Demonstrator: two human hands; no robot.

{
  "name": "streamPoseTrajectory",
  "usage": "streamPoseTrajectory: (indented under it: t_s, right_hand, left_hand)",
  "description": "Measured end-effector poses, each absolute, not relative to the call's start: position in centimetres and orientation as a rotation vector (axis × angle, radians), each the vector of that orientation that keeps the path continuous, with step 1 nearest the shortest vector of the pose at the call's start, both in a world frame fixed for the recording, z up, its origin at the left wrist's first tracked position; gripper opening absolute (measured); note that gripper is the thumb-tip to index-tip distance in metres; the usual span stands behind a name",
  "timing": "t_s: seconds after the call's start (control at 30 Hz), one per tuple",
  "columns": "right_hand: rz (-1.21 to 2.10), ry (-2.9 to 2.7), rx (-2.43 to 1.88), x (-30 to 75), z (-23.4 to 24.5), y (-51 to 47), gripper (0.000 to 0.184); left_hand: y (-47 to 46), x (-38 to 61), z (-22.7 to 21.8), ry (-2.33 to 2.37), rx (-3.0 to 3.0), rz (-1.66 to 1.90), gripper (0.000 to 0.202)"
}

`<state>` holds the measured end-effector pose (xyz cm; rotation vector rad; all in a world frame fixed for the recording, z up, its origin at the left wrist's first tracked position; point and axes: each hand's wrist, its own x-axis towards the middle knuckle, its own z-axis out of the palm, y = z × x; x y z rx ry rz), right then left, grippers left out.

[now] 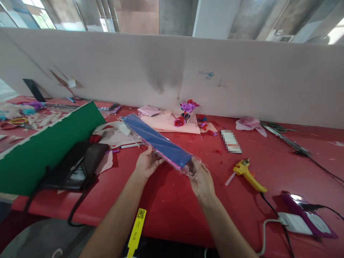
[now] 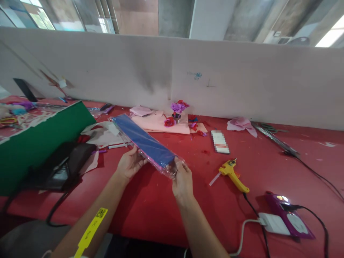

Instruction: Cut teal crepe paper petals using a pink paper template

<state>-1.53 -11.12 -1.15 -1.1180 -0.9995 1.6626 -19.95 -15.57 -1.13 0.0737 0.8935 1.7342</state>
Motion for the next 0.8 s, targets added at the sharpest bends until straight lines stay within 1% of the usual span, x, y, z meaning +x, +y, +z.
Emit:
streamPoseTrajectory:
  t_s: [0.1,0.17,0.23,0.3,0.37,0.4,0.53,0.67,0.8]
  right_hand:
    - [1.728,-1.194,-1.017,-1.4,-0.7,-11.7,0.015]
    - [1.760,-1.334,-0.963,-1.3,-0.2,-11.7,0.012]
    - [1.769,-1.442,-0.920,-1.3,0.4,-11.5,0.017]
    - [1.794,-1.506,-0.877,-1.3,0.8,-11.0,0.028]
    - [1.862,-1.436,-0.875,-1.4,1.1,-10.6,0.037]
    - [1.903,-1.359,-0.893,-1.5,1.2,-10.4,0.038]
    - [1.994,-1.074,-0.986,-2.0,1.2,-9.7,0.029]
    - [2.042,-0.898,-1.056,-2.5,1.3,-9.1,0.018]
    - [2.100,-0.812,-1.069,-2.4,1.7,-8.7,0.010]
  left_hand:
    - [-15.6,-20.1,-1.2,0.886,0.046,1.754,0.026]
    - [-15.6,-20.1,-1.2,0.887,0.022,1.762,0.025]
    - [-15.6,-20.2,-1.2,0.880,0.032,1.759,0.026]
    - [-15.7,-20.2,-1.1,0.868,0.078,1.745,0.029]
    - [-15.7,-20.2,-1.1,0.861,0.134,1.722,0.035]
    - [-15.8,-20.2,-1.0,0.856,0.157,1.711,0.037]
    - [-15.9,-20.1,-1.0,0.830,0.179,1.669,0.039]
    - [-15.8,-19.5,-1.4,0.813,0.156,1.664,0.039]
    - [-15.3,-18.5,-1.8,0.801,0.136,1.654,0.039]
